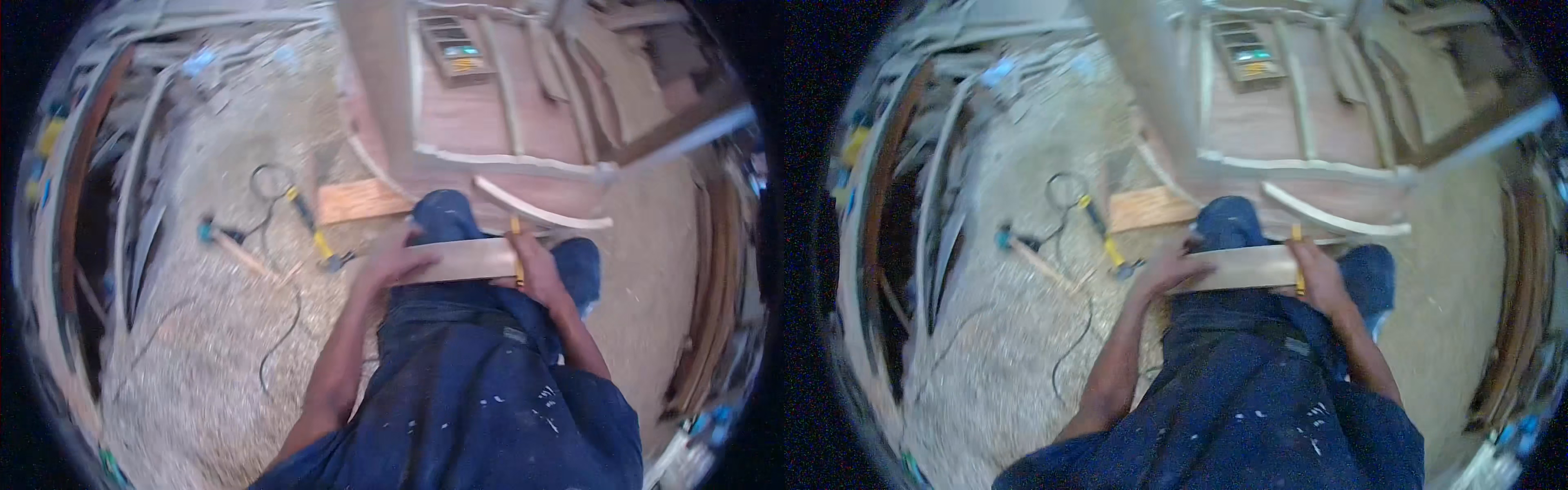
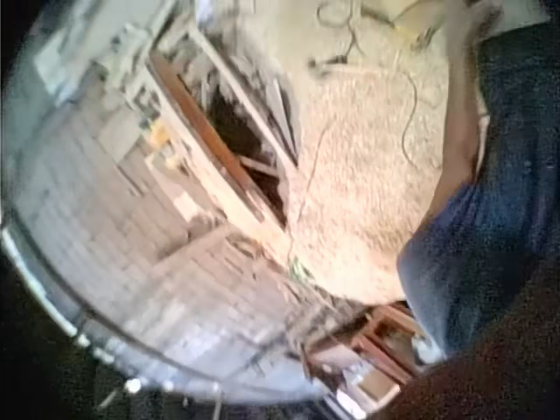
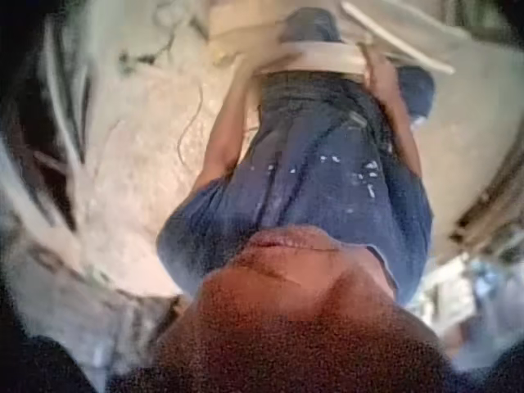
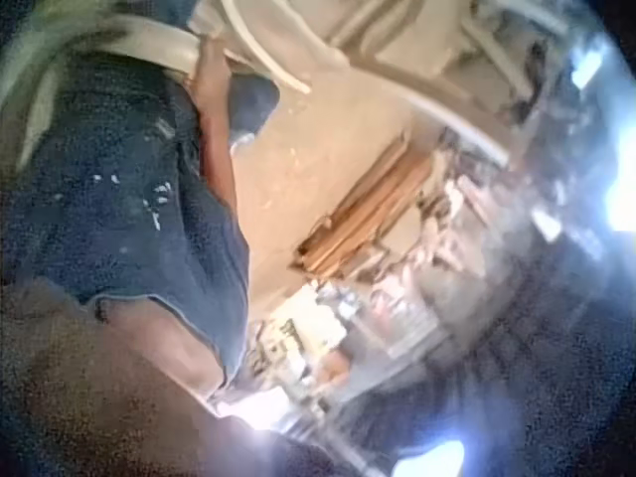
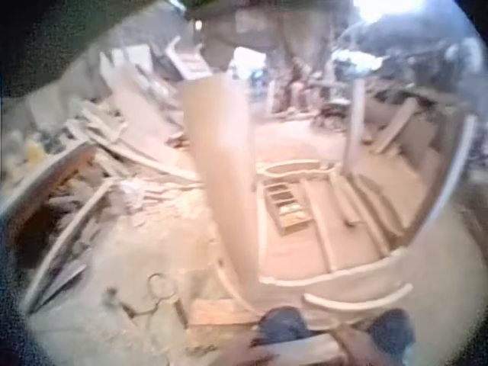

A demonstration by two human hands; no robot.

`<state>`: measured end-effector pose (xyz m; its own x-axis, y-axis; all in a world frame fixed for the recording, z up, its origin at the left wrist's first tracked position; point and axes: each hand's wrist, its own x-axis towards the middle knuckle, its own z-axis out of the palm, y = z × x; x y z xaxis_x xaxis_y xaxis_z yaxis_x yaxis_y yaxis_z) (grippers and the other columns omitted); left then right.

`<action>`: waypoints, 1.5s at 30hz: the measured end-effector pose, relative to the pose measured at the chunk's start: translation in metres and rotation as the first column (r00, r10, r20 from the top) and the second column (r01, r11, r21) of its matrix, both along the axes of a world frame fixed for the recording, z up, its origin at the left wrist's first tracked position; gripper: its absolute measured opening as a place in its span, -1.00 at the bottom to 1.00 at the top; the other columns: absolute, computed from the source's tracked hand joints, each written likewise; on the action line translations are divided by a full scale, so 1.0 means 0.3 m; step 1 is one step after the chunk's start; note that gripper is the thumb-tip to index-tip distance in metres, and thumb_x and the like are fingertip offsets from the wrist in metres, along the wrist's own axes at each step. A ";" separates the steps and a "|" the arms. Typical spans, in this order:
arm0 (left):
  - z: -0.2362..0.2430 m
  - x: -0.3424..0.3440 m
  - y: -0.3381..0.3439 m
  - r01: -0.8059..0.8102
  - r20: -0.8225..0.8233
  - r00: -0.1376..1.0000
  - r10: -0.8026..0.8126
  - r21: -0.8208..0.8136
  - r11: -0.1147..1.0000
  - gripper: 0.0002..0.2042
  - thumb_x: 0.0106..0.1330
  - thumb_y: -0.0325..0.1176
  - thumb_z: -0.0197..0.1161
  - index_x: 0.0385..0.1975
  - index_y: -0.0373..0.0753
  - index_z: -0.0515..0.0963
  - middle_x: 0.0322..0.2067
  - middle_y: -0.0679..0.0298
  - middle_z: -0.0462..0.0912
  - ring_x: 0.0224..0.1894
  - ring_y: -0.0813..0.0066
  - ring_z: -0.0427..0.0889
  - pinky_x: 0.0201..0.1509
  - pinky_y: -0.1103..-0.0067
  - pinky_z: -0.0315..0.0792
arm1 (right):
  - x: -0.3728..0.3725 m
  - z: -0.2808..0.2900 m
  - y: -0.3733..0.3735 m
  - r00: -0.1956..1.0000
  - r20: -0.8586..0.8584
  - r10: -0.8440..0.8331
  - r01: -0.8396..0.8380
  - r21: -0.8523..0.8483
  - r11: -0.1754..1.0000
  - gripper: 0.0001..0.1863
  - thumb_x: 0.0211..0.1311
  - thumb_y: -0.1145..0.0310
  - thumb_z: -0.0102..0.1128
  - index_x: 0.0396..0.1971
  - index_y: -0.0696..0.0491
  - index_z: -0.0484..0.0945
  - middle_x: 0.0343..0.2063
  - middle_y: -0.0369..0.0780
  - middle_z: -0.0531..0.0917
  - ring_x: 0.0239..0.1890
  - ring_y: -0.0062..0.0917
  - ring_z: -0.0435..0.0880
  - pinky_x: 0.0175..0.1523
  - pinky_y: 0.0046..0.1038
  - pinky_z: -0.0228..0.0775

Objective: Sawing a wood plank and fitting curved wooden trims to a furniture frame.

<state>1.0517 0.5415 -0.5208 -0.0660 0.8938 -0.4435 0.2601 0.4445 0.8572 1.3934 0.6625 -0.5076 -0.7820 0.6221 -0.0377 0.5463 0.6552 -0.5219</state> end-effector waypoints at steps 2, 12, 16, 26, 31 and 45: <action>-0.077 -0.032 -0.057 0.187 -0.292 0.948 -0.129 0.181 0.966 -0.16 0.09 -0.01 0.68 0.36 -0.32 0.53 0.20 -0.06 0.64 0.21 0.02 0.61 0.38 0.24 0.47 | -0.030 0.049 0.008 1.000 0.014 0.000 0.001 -0.059 0.998 -0.01 0.04 -0.11 0.65 0.38 0.11 0.40 0.18 0.03 0.60 0.14 0.01 0.65 0.23 -0.14 0.49; -0.003 0.056 -0.201 0.064 -0.481 0.876 0.034 0.185 0.981 -0.04 -0.18 0.13 0.74 0.32 -0.15 0.59 0.15 0.01 0.65 0.21 -0.03 0.59 0.38 0.20 0.43 | 0.014 0.031 0.204 0.970 -0.242 -0.030 0.009 -0.087 0.996 -0.08 0.06 -0.02 0.66 0.37 0.09 0.46 0.19 -0.06 0.63 0.05 -0.15 0.68 0.19 -0.21 0.52; 0.133 0.045 -0.187 0.029 -0.641 0.762 0.090 0.172 0.985 -0.03 -0.23 0.11 0.77 0.30 -0.16 0.61 0.08 0.03 0.66 0.14 -0.04 0.61 0.32 0.18 0.46 | 0.193 -0.141 0.573 0.971 -0.093 -0.219 0.206 -0.125 0.970 -0.27 0.18 0.06 0.56 0.24 0.20 0.58 0.11 -0.03 0.72 0.05 -0.20 0.73 0.18 -0.26 0.55; 0.387 -0.104 -0.226 -0.207 -0.838 0.487 0.248 0.165 0.964 0.03 -0.26 0.32 0.70 0.25 -0.22 0.63 -0.15 0.07 0.61 -0.04 0.00 0.58 0.19 0.21 0.47 | 0.434 -0.683 0.760 0.995 0.078 0.069 -0.074 0.053 0.996 -0.48 0.17 -0.01 0.48 -0.05 0.07 0.62 -0.19 -0.04 0.71 -0.19 -0.05 0.68 -0.05 -0.11 0.50; 0.610 -0.102 -0.210 -0.363 -0.724 0.665 0.184 -0.098 0.927 0.05 -0.12 0.42 0.61 0.25 -0.35 0.61 0.08 -0.06 0.74 0.09 -0.04 0.72 0.24 0.24 0.54 | 0.487 -0.607 0.703 0.886 0.463 0.014 -0.055 0.076 0.996 -0.49 0.08 0.11 0.40 0.08 -0.10 0.70 -0.31 -0.08 0.75 -0.30 0.06 0.67 -0.18 0.01 0.47; 1.336 -0.102 -0.833 -0.862 -0.129 0.351 0.927 -0.431 0.266 -0.31 0.09 0.00 0.69 0.00 -0.51 0.65 -0.25 0.04 0.74 -0.32 0.32 0.71 -0.22 0.49 0.59 | 0.303 0.741 0.223 0.899 0.407 -0.162 0.205 -0.063 0.977 -0.60 0.25 0.05 0.42 -0.21 0.11 0.65 -0.47 -0.02 0.73 -0.45 0.08 0.67 -0.30 0.02 0.50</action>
<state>1.0212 0.2915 -0.1200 -0.6316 0.0604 -0.7729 -0.6051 0.5848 0.5402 1.4842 0.7295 -0.2854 -0.5610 0.7292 -0.3919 0.8274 0.4783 -0.2944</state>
